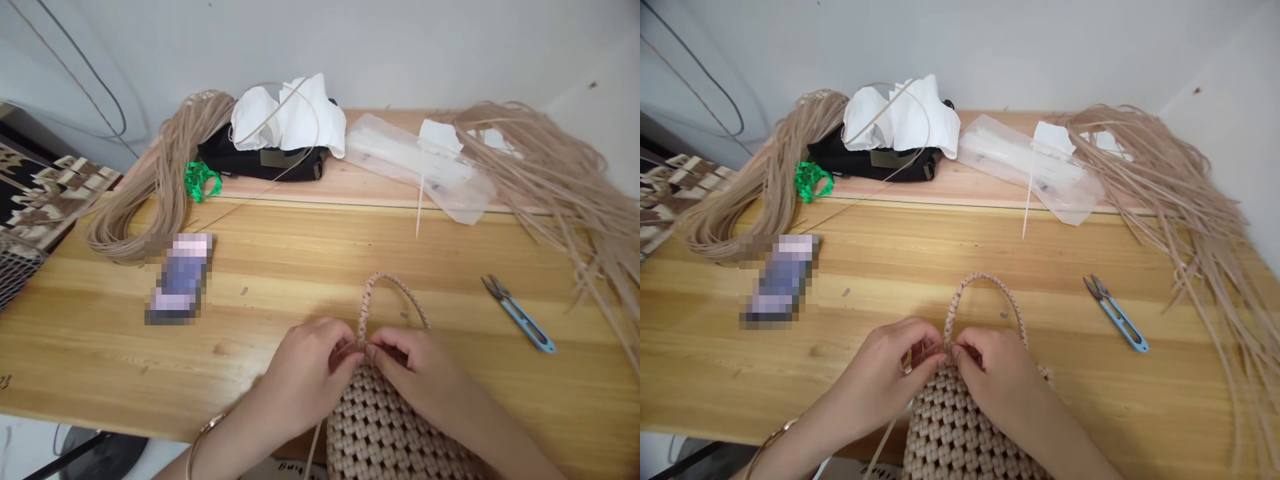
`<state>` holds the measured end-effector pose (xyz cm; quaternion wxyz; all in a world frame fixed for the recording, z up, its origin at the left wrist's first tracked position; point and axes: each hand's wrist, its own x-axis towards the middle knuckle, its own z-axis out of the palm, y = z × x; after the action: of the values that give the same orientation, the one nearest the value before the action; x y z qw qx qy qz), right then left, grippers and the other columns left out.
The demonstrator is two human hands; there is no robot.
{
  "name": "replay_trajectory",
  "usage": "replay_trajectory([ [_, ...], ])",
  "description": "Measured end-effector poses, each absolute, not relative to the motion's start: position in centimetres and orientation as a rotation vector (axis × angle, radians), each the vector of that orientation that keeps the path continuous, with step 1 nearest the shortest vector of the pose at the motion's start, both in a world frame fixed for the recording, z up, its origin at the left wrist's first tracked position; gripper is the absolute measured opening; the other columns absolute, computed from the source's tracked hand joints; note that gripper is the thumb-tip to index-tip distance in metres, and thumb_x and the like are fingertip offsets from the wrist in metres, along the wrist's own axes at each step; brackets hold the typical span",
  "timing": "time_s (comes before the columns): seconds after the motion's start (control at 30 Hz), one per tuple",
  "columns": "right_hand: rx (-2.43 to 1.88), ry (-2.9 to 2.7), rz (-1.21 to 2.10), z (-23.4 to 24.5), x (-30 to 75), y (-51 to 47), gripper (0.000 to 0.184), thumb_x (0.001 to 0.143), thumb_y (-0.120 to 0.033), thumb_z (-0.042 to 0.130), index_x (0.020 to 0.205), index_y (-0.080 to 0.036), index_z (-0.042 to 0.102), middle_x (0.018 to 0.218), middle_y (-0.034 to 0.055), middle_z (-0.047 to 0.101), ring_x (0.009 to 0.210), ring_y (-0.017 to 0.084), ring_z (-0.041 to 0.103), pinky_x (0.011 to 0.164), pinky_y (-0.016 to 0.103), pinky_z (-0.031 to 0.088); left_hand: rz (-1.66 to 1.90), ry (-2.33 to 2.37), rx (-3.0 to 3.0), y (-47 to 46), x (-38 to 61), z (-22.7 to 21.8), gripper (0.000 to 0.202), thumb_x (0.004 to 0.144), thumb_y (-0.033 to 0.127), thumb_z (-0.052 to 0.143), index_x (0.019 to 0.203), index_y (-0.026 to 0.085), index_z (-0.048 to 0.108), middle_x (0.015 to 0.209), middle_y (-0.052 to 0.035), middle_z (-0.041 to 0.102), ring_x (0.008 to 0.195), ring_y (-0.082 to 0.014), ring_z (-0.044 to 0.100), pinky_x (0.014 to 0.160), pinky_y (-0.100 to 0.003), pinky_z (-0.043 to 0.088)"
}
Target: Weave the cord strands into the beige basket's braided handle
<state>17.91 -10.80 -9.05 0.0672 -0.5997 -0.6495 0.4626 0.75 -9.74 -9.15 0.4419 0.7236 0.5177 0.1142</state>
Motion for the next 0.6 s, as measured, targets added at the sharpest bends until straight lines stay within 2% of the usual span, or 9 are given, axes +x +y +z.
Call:
replay_trajectory([
  [0.13,-1.794,-1.96,1.401,-9.1,17.8,-10.9,0.026,0.085,-0.02,0.044,0.065,-0.019,0.06,0.061,-0.0016,0.061,0.058,0.014,0.052,0.053,0.025,0.032,0.223,1.171,1.798,-9.1,0.2,-8.3,0.012,0.082,0.028,0.054,0.074,0.019,0.055,0.07,0.002,0.055,0.067,-0.0134,0.05,0.06,-0.025,0.035],
  [0.3,-1.783,-1.988,1.397,-9.0,17.7,-10.8,0.027,0.086,-0.019,0.041,0.066,-0.019,0.06,0.059,-0.0023,0.057,0.056,0.013,0.049,0.052,0.025,0.03,0.257,0.896,1.608,-7.7,-0.5,-8.4,0.024,0.089,0.018,0.038,0.075,0.018,0.057,0.076,0.0012,0.057,0.076,-0.0123,0.052,0.07,-0.023,0.039],
  [0.5,-1.751,-1.995,1.398,-8.9,17.9,-10.8,0.027,0.085,-0.016,0.041,0.061,-0.018,0.054,0.055,-0.0037,0.049,0.054,0.011,0.044,0.05,0.024,0.028,0.308,0.855,1.322,-7.3,-0.6,-10.6,0.006,0.08,0.022,0.058,0.078,0.016,0.056,0.072,0.0017,0.054,0.067,-0.011,0.046,0.063,-0.023,0.037],
  [0.6,-1.726,-1.978,1.405,-9.0,18.1,-10.8,0.028,0.086,-0.017,0.041,0.06,-0.018,0.05,0.054,-0.0044,0.047,0.053,0.011,0.042,0.049,0.023,0.027,0.42,0.777,1.092,-7.5,-0.5,-11.9,0.015,0.073,0.017,0.066,0.079,0.016,0.052,0.074,0.0015,0.057,0.069,-0.0101,0.051,0.065,-0.022,0.039],
])
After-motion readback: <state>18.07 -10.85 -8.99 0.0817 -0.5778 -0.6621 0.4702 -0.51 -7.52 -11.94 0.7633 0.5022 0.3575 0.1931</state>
